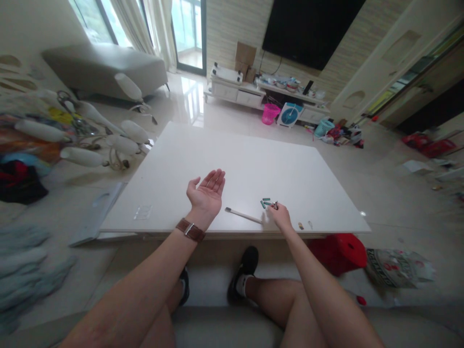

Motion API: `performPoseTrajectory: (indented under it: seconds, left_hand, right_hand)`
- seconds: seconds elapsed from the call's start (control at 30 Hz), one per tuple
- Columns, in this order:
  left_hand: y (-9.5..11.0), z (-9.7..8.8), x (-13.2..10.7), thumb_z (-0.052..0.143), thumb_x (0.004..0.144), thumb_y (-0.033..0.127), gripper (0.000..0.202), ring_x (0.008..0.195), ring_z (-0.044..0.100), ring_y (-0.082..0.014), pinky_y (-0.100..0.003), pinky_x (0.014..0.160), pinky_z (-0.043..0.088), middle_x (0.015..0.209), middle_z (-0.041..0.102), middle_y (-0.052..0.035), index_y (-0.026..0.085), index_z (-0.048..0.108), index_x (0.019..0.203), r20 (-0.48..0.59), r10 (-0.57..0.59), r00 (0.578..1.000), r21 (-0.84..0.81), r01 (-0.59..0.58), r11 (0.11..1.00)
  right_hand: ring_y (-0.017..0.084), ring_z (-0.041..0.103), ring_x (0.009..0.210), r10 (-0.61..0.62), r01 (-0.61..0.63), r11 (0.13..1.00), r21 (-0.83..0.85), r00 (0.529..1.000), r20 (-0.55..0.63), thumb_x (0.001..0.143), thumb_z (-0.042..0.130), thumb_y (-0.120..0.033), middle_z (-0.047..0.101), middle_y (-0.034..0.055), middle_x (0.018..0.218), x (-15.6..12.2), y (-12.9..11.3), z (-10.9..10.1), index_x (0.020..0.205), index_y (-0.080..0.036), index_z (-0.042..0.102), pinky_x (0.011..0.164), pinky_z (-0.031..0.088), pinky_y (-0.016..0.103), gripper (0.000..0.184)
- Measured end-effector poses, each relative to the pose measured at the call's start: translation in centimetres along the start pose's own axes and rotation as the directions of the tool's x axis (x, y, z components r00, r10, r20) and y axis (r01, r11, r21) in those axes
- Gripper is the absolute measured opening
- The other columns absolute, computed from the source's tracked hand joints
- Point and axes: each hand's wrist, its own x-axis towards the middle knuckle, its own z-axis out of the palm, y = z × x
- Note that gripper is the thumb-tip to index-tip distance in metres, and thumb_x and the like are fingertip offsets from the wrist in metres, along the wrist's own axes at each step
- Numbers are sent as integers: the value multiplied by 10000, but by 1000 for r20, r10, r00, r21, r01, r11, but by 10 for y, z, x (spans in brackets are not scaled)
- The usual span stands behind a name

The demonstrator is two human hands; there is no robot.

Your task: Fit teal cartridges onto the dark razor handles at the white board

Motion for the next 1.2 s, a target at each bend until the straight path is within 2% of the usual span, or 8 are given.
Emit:
performPoseTrajectory:
  seconds: [0.2, 0.4, 0.6, 0.7, 0.87, 1.03, 1.1, 1.2]
  left_hand:
    - [0, -1, 1, 492, 770, 297, 372, 1111, 663, -258, -348, 955, 520, 1025, 732, -171, 85, 683, 1009, 4, -9, 1000, 2, 9, 1000]
    - [0, 0, -1, 497, 770, 295, 346, 1079, 675, -256, -350, 945, 521, 997, 738, -164, 94, 681, 982, 4, -16, 1000, 4, 16, 1000]
    - [-1, 0, 1, 482, 776, 288, 315, 1032, 690, -247, -347, 938, 518, 952, 742, -156, 101, 685, 928, -1, -14, 1000, 22, 14, 1000]
    - [-5, 1, 1, 484, 783, 241, 252, 931, 711, -240, -363, 909, 524, 889, 742, -148, 112, 686, 861, -9, -25, 1000, 178, 27, 984]
    - [-19, 2, -3, 622, 780, 164, 97, 675, 697, -191, -354, 783, 540, 859, 732, -138, 109, 701, 789, 160, -88, 983, 620, -31, 784]
    - [-27, -3, -4, 718, 736, 136, 75, 548, 643, -150, -285, 599, 519, 793, 720, -114, 104, 723, 804, 212, -107, 971, 766, -98, 635]
    - [-29, -6, -4, 759, 706, 144, 94, 522, 625, -139, -269, 568, 503, 768, 718, -114, 97, 727, 780, 233, -120, 965, 779, -111, 618]
    - [-27, -9, -3, 819, 652, 180, 146, 509, 612, -138, -263, 561, 498, 698, 699, -96, 101, 709, 707, 271, -112, 956, 785, -152, 601]
  right_hand:
    - [178, 560, 828, -220, 226, 938, -264, 974, 51, 829, 598, -234, 639, 75, 976, -9, -3, 4, 787, -197, 636, 685, 361, 253, 67]
    - [190, 598, 854, -298, 352, 855, -380, 934, 196, 889, 536, -224, 594, 85, 1238, -22, -10, 15, 900, -200, 671, 726, 389, 290, 138]
    - [191, 595, 904, -336, 430, 816, -387, 897, 288, 901, 494, -203, 575, 75, 1305, -28, -21, 15, 917, -189, 665, 778, 397, 293, 172]
    - [186, 570, 857, -382, 473, 808, -350, 874, 299, 887, 524, -212, 638, 84, 1126, -34, -33, 17, 864, -187, 643, 760, 384, 283, 124]
    - [178, 516, 709, -464, 557, 814, -164, 793, 395, 866, 597, -239, 645, 43, 768, -54, -60, 26, 787, -211, 636, 682, 335, 276, 93]
    - [178, 545, 795, -522, 667, 724, -178, 698, 491, 921, 501, -181, 627, 71, 873, -64, -79, 45, 855, -187, 655, 736, 362, 275, 168]
    - [179, 552, 862, -536, 681, 703, -204, 697, 477, 931, 467, -141, 596, 87, 954, -61, -82, 54, 930, -171, 668, 790, 383, 275, 203]
    - [170, 546, 869, -518, 643, 725, -248, 746, 419, 922, 472, -105, 547, 86, 983, -54, -81, 67, 959, -157, 680, 816, 402, 276, 218]
